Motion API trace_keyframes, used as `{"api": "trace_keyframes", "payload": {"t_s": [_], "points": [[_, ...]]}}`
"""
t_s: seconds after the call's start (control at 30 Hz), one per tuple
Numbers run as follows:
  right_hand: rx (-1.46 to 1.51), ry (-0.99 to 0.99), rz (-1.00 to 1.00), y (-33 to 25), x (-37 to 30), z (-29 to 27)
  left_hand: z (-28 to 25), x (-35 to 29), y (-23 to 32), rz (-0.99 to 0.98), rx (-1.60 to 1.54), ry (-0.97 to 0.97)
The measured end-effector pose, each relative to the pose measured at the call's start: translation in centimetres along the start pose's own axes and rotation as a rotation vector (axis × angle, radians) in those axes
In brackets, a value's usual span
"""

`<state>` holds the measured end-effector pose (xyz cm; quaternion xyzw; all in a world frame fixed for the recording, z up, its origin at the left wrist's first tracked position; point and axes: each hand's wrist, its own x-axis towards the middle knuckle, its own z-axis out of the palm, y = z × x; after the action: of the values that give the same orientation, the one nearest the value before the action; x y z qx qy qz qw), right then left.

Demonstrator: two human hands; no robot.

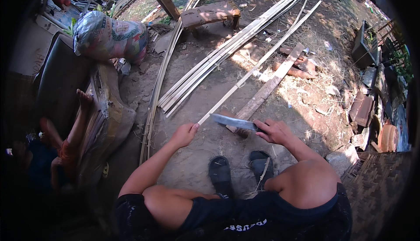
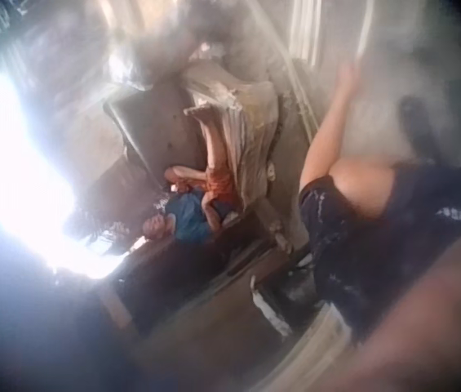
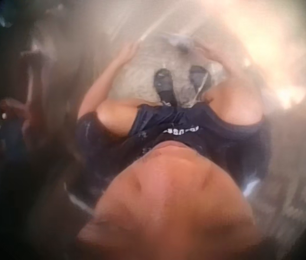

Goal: The person splits long bamboo strips into thinner pieces using a machete and a wooden block. They repeatedly position the strips, strike them with the machete, and separate the resulting slats, occasionally inspecting the split edges.

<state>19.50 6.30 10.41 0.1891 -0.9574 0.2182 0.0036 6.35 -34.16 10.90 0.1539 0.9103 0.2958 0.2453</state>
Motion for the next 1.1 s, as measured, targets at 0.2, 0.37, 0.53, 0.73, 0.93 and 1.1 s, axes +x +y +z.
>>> {"api": "trace_keyframes", "payload": {"t_s": [0.2,0.37,0.53,0.73,0.93,1.1], "points": [[0.094,0.056,0.261,-1.0,2.7,1.7,-0.5,0.8,1.0,0.034,0.078,0.047],[0.036,0.196,0.522,4.6,3.1,0.4,-1.0,1.4,1.8,0.051,0.012,0.017],[0.044,0.095,0.224,0.4,3.4,0.6,-1.0,2.1,1.9,0.026,0.004,0.007],[0.076,0.142,0.539,6.4,3.3,-2.0,-0.3,2.7,4.5,0.043,0.047,-0.029],[0.024,0.063,0.433,5.9,2.3,-0.8,-2.2,2.0,3.1,0.021,-0.021,0.001],[0.177,0.271,0.748,9.1,0.8,-4.1,-1.2,1.4,2.5,0.013,-0.050,-0.021]]}}
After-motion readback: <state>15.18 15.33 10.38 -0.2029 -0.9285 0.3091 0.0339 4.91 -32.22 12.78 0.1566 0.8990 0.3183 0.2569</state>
